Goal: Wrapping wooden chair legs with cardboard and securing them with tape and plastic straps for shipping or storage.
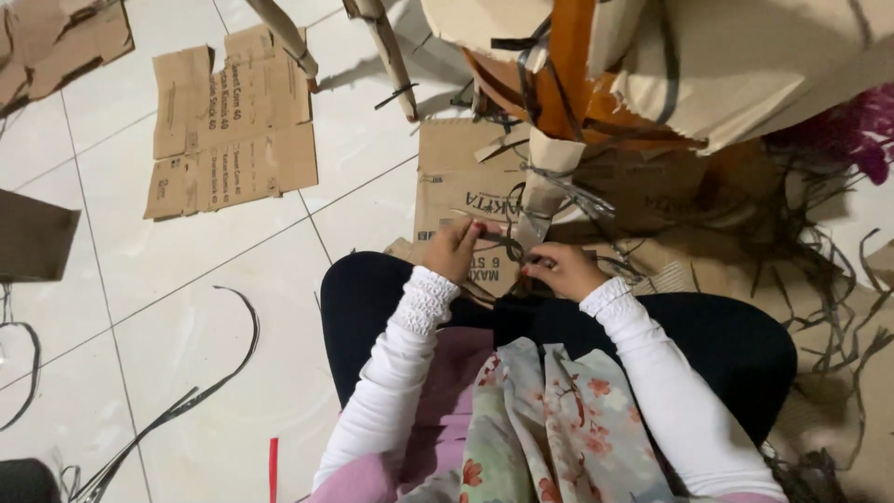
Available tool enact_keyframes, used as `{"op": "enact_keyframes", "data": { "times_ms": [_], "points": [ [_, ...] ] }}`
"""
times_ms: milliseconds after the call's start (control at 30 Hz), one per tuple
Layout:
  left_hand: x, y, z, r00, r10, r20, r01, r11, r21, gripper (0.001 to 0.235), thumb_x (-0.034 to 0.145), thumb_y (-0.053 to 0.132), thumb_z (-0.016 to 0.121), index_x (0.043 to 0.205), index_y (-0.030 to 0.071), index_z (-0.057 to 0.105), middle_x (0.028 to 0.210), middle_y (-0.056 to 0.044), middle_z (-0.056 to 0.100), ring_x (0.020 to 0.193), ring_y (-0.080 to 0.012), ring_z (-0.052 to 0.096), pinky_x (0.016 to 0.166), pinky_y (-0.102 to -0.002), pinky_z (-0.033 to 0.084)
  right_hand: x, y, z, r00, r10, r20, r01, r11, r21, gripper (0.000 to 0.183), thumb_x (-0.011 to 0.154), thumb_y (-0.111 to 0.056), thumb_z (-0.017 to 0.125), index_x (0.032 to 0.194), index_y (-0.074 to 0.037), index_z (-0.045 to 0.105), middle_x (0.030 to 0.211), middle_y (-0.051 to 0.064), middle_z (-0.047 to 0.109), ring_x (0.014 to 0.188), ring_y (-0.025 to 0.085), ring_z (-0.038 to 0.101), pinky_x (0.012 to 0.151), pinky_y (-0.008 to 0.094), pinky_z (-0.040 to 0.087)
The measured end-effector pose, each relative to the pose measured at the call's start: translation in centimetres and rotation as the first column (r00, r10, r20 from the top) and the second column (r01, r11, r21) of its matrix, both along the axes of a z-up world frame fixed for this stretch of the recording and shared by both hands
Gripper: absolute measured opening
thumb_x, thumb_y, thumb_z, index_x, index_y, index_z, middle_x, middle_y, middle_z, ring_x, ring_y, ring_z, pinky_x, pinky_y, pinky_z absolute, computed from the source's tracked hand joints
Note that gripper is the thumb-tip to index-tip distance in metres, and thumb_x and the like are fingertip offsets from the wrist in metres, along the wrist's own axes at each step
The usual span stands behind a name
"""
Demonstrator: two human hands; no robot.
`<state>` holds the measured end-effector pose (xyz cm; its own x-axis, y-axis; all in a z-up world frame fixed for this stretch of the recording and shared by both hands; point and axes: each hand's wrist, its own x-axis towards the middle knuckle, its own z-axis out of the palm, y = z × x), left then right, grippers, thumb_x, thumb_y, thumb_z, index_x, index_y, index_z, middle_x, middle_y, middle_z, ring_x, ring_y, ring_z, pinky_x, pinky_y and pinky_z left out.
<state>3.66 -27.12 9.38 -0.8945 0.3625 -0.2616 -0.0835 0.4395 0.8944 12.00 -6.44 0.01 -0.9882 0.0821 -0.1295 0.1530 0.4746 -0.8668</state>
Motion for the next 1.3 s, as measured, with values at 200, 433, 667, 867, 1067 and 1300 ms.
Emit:
{"op": "enact_keyframes", "data": {
  "times_ms": [200,433,667,867,1067,1300],
  "points": [
    [-3.7,-5.4,0.1,0.952,-0.031,-0.303,0.082,0.984,0.158,0.029,0.110,0.022,0.049,0.124,0.021,0.074,0.128,-0.001,0.073,0.141,-0.0399,0.044,0.117,-0.057,0.037,-3.5,-2.8,-0.3,0.998,0.068,0.009,-0.069,0.997,0.024,0.025,0.093,-0.028,0.077,0.117,-0.021,0.078,0.108,0.008,0.078,0.101,0.030,0.074,0.082,0.038,0.062],
    [-4.3,-1.7,-1.4,0.953,-0.214,0.216,-0.004,0.700,0.714,0.040,0.112,0.031,0.047,0.134,0.004,0.068,0.133,-0.019,0.068,0.135,-0.0304,0.056,0.118,-0.050,0.036,-4.2,-3.5,-1.6,0.978,-0.088,-0.191,0.039,0.968,-0.246,0.057,0.083,-0.017,0.087,0.132,-0.001,0.063,0.115,0.017,0.071,0.097,0.023,0.066,0.080,0.034,0.058],
    [-5.1,1.5,-1.0,0.891,-0.323,0.320,-0.116,0.519,0.847,0.036,0.114,0.027,0.036,0.110,0.003,0.062,0.100,-0.027,0.076,0.099,-0.0274,0.076,0.066,-0.021,0.046,-4.0,-1.3,-0.3,0.927,0.076,-0.366,-0.126,0.985,-0.115,0.019,0.104,-0.010,0.058,0.109,-0.008,0.077,0.095,0.005,0.074,0.083,0.020,0.069,0.080,0.033,0.057],
    [-6.0,0.3,-0.5,0.929,-0.207,0.308,-0.180,0.475,0.862,0.034,0.113,0.031,0.039,0.114,0.005,0.061,0.101,-0.023,0.077,0.104,-0.0302,0.075,0.090,-0.043,0.062,-2.5,-0.8,8.6,0.980,0.024,-0.199,-0.055,0.987,-0.152,0.010,0.099,-0.012,0.067,0.093,-0.011,0.075,0.052,0.001,0.063,0.055,0.007,0.056,0.060,0.027,0.051],
    [-7.4,0.2,-7.6,0.952,-0.099,0.291,-0.113,0.769,0.629,0.043,0.112,0.038,0.042,0.127,0.005,0.065,0.116,-0.019,0.076,0.117,-0.0264,0.069,0.103,-0.040,0.052,-1.4,5.7,8.4,0.946,-0.060,0.317,-0.005,0.980,0.199,0.027,0.091,-0.032,0.072,0.110,-0.013,0.080,0.098,0.020,0.079,0.106,0.038,0.072,0.093,0.050,0.056],
    [-7.3,0.8,-19.5,0.974,-0.045,0.222,-0.050,0.913,0.404,0.020,0.099,0.005,0.057,0.104,-0.007,0.072,0.110,-0.012,0.078,0.095,-0.0199,0.077,0.090,-0.027,0.060,0.3,13.4,3.5,0.718,-0.132,0.683,-0.229,0.882,0.411,0.032,0.098,-0.032,0.060,0.111,-0.017,0.085,0.119,0.000,0.081,0.115,0.022,0.070,0.104,0.038,0.051]
  ]
}}
